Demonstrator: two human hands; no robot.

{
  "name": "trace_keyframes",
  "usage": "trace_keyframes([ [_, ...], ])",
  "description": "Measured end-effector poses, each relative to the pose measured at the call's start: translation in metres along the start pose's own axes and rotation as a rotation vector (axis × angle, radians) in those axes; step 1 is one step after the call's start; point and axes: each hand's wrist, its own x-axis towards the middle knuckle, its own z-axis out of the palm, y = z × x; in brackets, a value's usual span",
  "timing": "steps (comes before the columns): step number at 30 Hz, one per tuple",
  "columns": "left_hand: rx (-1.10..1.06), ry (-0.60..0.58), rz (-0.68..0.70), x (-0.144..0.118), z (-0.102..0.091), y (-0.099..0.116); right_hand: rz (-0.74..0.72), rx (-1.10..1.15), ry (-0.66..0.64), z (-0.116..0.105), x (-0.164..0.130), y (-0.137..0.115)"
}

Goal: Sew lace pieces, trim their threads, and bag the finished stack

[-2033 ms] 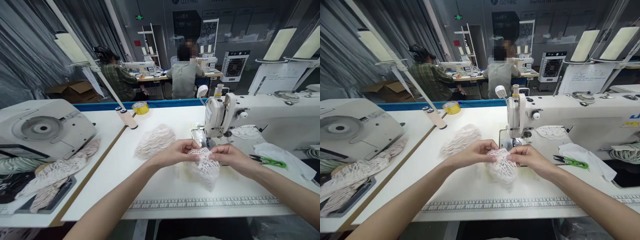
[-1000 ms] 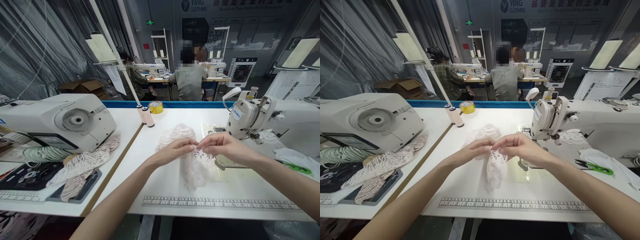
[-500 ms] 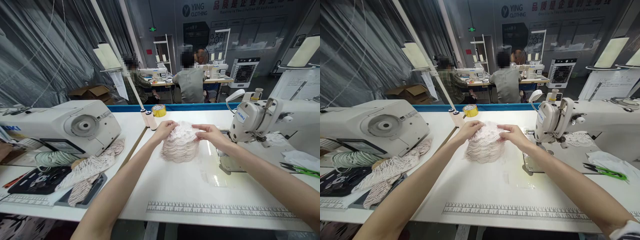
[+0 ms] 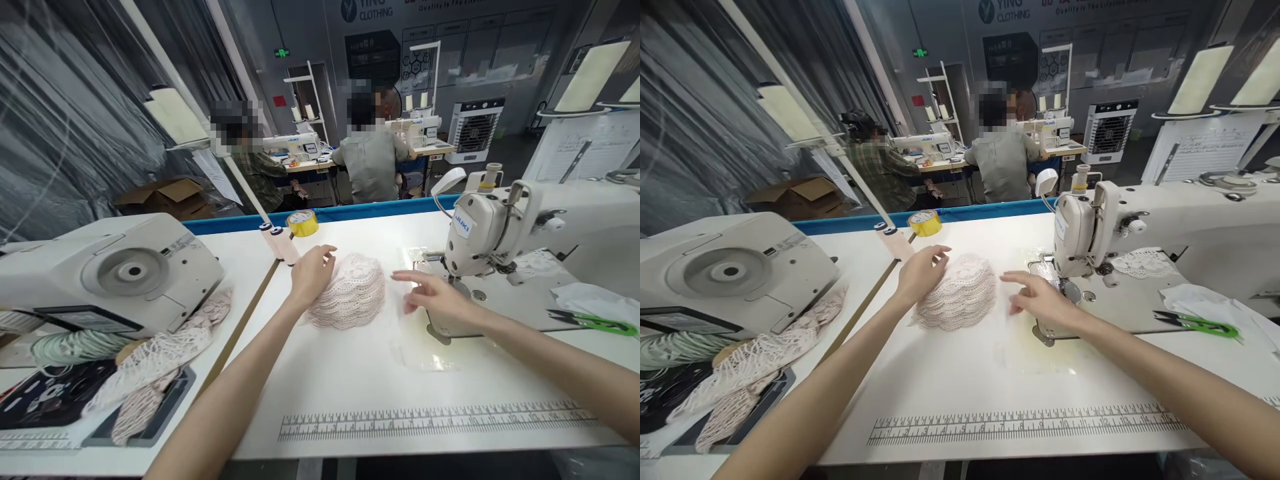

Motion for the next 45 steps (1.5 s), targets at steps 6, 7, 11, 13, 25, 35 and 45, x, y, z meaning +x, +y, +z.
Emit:
trace_keyframes([
  [6,-0.200,0.366,0.456,-0.033,-0.007,0.029,-0.195,-0.421,0.063,-0.056,-0.070,0.030],
  [7,-0.146,0.393,0.547,-0.043,-0.008,0.037,-0.231,-0.560,0.155,-0.071,-0.077,0.035],
  [11,-0.153,0.206,0.908,-0.082,0.003,0.070,-0.172,-1.008,0.475,-0.133,-0.084,0.051],
  [13,-0.190,0.068,0.955,-0.094,0.015,0.087,-0.105,-1.036,0.539,-0.155,-0.078,0.055],
  [25,-0.144,-0.454,0.397,-0.097,0.044,0.132,-0.188,-0.798,0.139,-0.073,-0.095,0.038],
  [35,-0.207,-0.527,0.387,-0.113,0.054,0.137,-0.408,-0.401,0.103,-0.024,-0.119,0.033],
  [45,-0.225,-0.039,0.828,-0.110,0.062,0.135,-0.185,-0.488,-0.047,-0.068,-0.081,0.024],
])
